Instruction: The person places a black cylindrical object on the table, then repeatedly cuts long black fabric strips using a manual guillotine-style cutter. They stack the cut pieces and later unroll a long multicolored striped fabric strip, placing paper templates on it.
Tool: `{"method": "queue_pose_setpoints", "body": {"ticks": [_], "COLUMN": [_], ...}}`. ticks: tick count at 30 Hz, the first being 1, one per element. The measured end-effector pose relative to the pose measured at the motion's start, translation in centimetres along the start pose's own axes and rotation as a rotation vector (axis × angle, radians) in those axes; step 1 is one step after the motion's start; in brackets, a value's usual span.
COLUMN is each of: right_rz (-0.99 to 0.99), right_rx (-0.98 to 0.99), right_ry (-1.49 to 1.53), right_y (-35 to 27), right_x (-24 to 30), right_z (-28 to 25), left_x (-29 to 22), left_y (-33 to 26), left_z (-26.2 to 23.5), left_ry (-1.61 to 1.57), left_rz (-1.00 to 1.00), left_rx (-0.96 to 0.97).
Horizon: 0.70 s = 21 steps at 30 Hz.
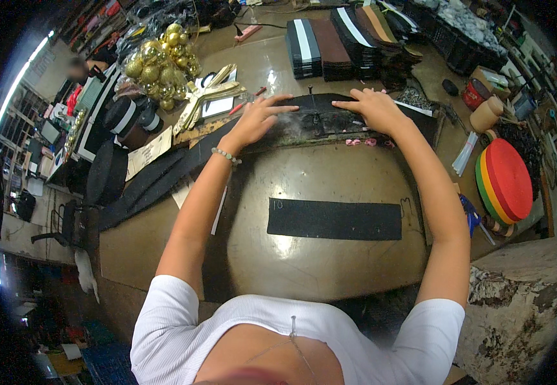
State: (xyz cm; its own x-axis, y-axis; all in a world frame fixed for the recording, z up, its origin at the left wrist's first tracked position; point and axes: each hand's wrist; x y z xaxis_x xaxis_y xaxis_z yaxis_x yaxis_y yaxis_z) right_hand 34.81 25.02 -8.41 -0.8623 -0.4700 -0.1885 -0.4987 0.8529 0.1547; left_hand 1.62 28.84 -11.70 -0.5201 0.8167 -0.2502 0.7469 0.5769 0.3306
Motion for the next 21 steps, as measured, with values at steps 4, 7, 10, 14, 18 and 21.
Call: {"method": "queue_pose_setpoints", "body": {"ticks": [4, 7, 10, 14, 18, 21], "right_rz": [-0.044, -0.042, -0.045, -0.045, -0.037, -0.044], "right_rx": [-0.041, -0.039, -0.047, -0.045, -0.044, -0.034], "right_ry": [0.016, 0.026, 0.043, 0.025, 0.006, -0.024], "right_y": [-0.2, -0.2, -0.4, -0.9, -1.1, -1.2], "right_x": [-0.1, -0.2, -0.2, 0.1, 0.2, 0.1], "right_z": [1.0, 1.4, 1.4, 1.4, 1.3, 1.3], "left_x": [0.1, 0.3, 0.5, 0.9, 1.1, 1.1], "left_y": [-0.3, -0.4, -0.5, -0.6, -0.7, -0.8], "left_z": [0.8, 1.2, 1.3, 1.2, 1.2, 1.1], "left_ry": [-0.015, -0.040, -0.077, -0.122, -0.174, -0.185], "left_rz": [-0.003, -0.017, -0.004, 0.023, 0.013, 0.008], "left_rx": [0.001, 0.004, -0.018, -0.032, -0.015, -0.023]}}
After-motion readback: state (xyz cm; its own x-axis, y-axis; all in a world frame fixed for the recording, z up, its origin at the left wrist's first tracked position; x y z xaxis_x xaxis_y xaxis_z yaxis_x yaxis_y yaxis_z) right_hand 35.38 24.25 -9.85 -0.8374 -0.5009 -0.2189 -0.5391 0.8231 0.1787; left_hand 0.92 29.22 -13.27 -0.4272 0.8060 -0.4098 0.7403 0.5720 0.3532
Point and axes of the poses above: each hand's wrist, its own y-axis towards the middle knuckle, its own z-axis out of the palm, x = y × z, and after that the axes turned 6 degrees about z, right-handed
